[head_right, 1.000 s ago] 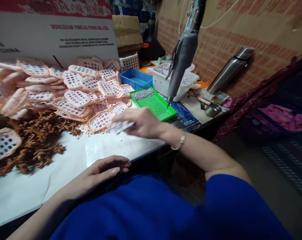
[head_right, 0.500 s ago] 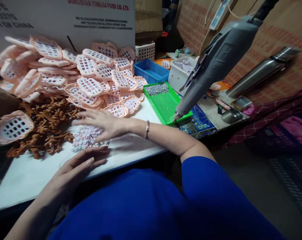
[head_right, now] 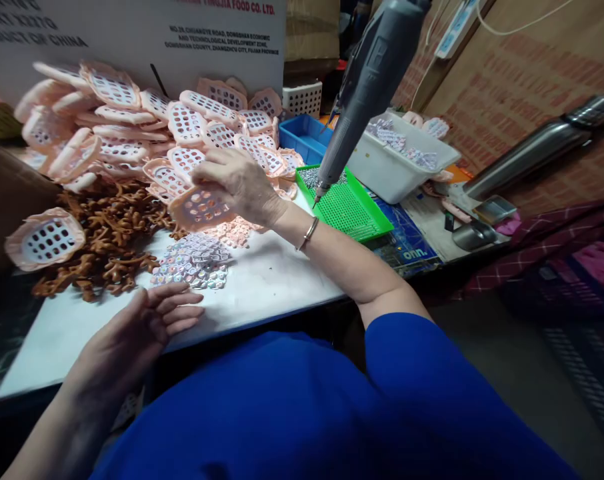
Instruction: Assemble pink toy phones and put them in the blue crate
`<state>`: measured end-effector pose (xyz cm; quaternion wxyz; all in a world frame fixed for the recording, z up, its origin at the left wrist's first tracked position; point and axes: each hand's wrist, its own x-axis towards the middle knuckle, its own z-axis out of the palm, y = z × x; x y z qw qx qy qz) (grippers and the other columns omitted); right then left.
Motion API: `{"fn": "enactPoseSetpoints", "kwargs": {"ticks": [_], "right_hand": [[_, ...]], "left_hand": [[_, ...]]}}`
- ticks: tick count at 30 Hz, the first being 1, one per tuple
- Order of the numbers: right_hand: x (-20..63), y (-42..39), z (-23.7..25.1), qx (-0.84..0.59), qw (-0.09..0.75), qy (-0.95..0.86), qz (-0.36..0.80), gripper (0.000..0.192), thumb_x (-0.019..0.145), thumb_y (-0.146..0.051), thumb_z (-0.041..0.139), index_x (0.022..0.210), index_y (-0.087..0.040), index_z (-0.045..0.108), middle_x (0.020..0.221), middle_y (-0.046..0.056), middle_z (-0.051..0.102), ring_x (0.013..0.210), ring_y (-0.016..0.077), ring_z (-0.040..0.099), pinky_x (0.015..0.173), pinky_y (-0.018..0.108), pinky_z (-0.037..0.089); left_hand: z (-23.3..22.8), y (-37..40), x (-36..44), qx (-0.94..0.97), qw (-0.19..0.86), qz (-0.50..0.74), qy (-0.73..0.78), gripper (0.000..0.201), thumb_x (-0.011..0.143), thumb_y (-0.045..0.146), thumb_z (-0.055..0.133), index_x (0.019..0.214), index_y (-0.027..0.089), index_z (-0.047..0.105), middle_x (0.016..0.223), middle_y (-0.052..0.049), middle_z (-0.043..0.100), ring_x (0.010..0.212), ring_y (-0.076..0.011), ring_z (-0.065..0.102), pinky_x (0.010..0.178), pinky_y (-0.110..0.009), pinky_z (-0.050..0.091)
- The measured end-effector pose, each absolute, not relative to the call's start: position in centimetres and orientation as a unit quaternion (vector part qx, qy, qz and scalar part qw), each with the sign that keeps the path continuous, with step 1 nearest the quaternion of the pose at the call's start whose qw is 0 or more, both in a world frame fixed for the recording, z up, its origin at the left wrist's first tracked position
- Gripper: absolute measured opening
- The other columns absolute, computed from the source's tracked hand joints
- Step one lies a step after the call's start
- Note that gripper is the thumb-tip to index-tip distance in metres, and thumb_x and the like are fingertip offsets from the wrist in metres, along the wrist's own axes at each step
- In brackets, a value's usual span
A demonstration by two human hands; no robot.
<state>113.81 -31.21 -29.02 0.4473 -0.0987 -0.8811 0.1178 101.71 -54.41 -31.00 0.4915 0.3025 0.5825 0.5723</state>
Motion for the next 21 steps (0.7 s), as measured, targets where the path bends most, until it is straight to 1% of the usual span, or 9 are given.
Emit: {"fn": "enactPoseSetpoints", "kwargs": {"ticks": [2,4,5,8,10,11,14,17,21], "right_hand": [[114.4,-33.4,-28.5,0.057,0.463,-0.872,0.148,0.024,0.099,-0.026,0.054,0.103,-0.012,0.072,0.103,0.006,0.068,0.100,0.0137,0.058,0.094,0.024,0.042],[114.4,-35.9,-28.6,0.188,0.440,-0.865,0.152,0.022,0.099,-0.026,0.054,0.102,-0.015,0.073,0.100,0.003,0.069,0.094,0.0115,0.058,0.091,0.020,0.044],[114.2,-37.0,-28.8,0.234,0.413,-0.869,0.138,0.024,0.100,-0.027,0.052,0.104,-0.016,0.073,0.101,0.004,0.070,0.094,0.0122,0.059,0.092,0.021,0.044],[113.6,-38.4,-29.5,0.334,0.380,-0.847,0.166,0.036,0.102,-0.032,0.045,0.119,-0.007,0.066,0.123,0.013,0.065,0.115,0.0135,0.058,0.103,0.021,0.042],[113.0,-37.8,-29.7,0.261,0.404,-0.842,0.245,0.039,0.103,-0.033,0.042,0.126,-0.005,0.059,0.128,0.015,0.062,0.119,0.0125,0.057,0.103,0.022,0.043],[112.6,-37.3,-29.8,0.177,0.405,-0.856,0.268,0.037,0.103,-0.034,0.043,0.124,-0.007,0.059,0.123,0.013,0.065,0.113,0.0133,0.060,0.100,0.024,0.045],[111.3,-36.1,-30.0,-0.083,0.306,-0.922,0.221,0.036,0.099,-0.041,0.051,0.110,-0.010,0.065,0.108,0.013,0.070,0.095,0.0193,0.063,0.084,0.030,0.046],[110.2,-36.1,-30.0,-0.156,0.208,-0.953,0.156,0.038,0.094,-0.043,0.058,0.104,-0.008,0.069,0.102,0.016,0.071,0.088,0.0223,0.062,0.074,0.031,0.042],[109.7,-35.8,-29.5,-0.181,0.244,-0.930,0.206,0.023,0.090,-0.024,0.053,0.087,-0.013,0.073,0.089,0.010,0.070,0.076,0.0160,0.057,0.069,0.029,0.037]], "left_hand": [[-30.5,-54.0,102.0,0.278,0.511,0.605,0.544,0.054,0.072,0.063,0.076,0.104,0.019,0.075,0.112,-0.013,0.074,0.105,-0.0312,0.070,0.083,-0.039,0.061],[-30.3,-53.8,102.7,0.275,0.509,0.637,0.510,0.064,0.068,0.072,0.073,0.110,0.024,0.073,0.124,-0.010,0.070,0.123,-0.0357,0.061,0.093,-0.047,0.057],[-30.4,-53.8,103.0,0.275,0.511,0.646,0.497,0.068,0.066,0.076,0.071,0.111,0.026,0.073,0.125,-0.008,0.070,0.125,-0.0371,0.059,0.094,-0.049,0.057],[-31.2,-54.7,103.5,0.259,0.575,0.611,0.479,0.070,0.063,0.078,0.072,0.108,0.024,0.074,0.117,-0.008,0.073,0.104,-0.0348,0.070,0.076,-0.041,0.063],[-31.7,-55.8,103.6,0.239,0.599,0.596,0.479,0.064,0.067,0.070,0.075,0.110,0.021,0.074,0.116,-0.011,0.074,0.088,-0.0281,0.074,0.067,-0.033,0.063],[-31.8,-56.4,103.6,0.230,0.594,0.601,0.483,0.059,0.069,0.064,0.076,0.111,0.021,0.074,0.117,-0.012,0.073,0.087,-0.0254,0.074,0.070,-0.030,0.062],[-31.7,-58.0,103.6,0.212,0.540,0.646,0.497,0.047,0.075,0.051,0.077,0.113,0.023,0.073,0.121,-0.011,0.072,0.100,-0.0232,0.072,0.085,-0.028,0.060],[-31.8,-58.5,103.2,0.219,0.498,0.677,0.495,0.040,0.080,0.046,0.074,0.112,0.022,0.073,0.120,-0.011,0.072,0.106,-0.0257,0.071,0.090,-0.030,0.059],[-32.2,-57.4,102.1,0.240,0.474,0.695,0.484,0.040,0.078,0.043,0.075,0.111,0.020,0.073,0.116,-0.012,0.074,0.105,-0.0285,0.071,0.089,-0.033,0.060]]}}
